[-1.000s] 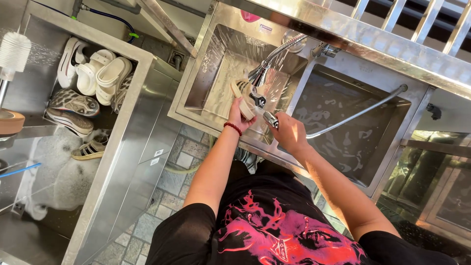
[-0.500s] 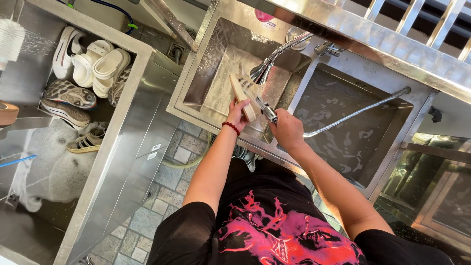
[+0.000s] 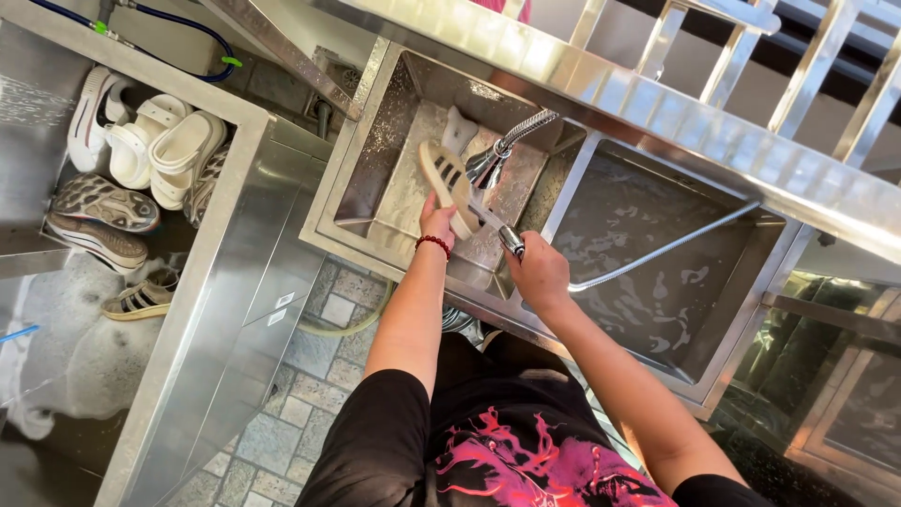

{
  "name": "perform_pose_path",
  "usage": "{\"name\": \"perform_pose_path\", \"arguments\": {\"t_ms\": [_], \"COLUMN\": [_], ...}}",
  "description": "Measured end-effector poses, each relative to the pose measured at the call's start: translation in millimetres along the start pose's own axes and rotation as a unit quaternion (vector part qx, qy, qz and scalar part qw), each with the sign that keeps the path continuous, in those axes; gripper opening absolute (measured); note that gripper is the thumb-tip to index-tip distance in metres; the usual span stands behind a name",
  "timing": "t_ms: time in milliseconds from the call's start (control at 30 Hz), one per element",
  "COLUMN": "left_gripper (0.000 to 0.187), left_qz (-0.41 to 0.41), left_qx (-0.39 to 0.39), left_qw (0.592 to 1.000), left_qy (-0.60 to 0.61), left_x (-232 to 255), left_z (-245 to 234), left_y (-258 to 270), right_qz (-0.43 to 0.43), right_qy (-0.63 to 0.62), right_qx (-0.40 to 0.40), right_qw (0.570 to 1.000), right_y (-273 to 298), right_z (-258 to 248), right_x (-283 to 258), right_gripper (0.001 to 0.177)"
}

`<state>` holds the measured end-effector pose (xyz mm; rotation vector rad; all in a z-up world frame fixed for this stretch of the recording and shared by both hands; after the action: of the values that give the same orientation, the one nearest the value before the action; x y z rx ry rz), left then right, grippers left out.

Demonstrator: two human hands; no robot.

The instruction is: The recorder uses a specialized shoe washing machine to scrub and rinse a pair of sneakers.

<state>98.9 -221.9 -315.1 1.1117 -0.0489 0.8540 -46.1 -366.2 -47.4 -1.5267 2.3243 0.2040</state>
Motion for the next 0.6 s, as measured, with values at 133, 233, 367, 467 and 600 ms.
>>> {"name": "perform_pose_path", "arguments": {"t_ms": [133, 233, 367, 467, 600], "left_gripper": [0.076, 0.072, 0.076, 0.084, 0.089], "left_qz": [0.075, 0.089, 0.082, 0.091, 0.131], "left_qx": [0.100, 0.166, 0.144, 0.104, 0.061], "left_qw": [0.969, 0.882, 0.887, 0.897, 0.896], "left_qy": [-0.211, -0.432, -0.431, -0.420, -0.421], "left_x": [-19.5, 15.1, 37.7, 47.2, 41.6], "left_z": [-31.7, 17.3, 63.8, 73.2, 61.0], "left_y": [-28.9, 17.5, 50.8, 32.9, -43.4], "right_qz": [0.016, 0.032, 0.046, 0.042, 0.055], "right_qy": [-0.005, -0.017, -0.008, -0.002, -0.012], "right_qx": [-0.007, -0.015, -0.005, 0.006, 0.002], "right_qw": [1.000, 0.999, 0.999, 0.999, 0.998], "right_y": [-1.2, -5.2, -4.4, -9.4, -8.7], "right_z": [-2.9, -7.1, -4.8, -11.2, -24.7], "right_x": [0.2, 3.0, 14.2, 11.9, 9.3], "right_gripper": [0.029, 0.029, 0.030, 0.031, 0.030]}}
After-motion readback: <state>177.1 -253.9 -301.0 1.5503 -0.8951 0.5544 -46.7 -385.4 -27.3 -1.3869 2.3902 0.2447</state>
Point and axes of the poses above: each hand's wrist, its own y-axis away from the middle knuckle, its own z-axis out of the palm, x = y × z, the point moved 4 cm from there along -y, towards the middle knuckle, and after that the axes turned 14 degrees about y, right-handed, at the moved point
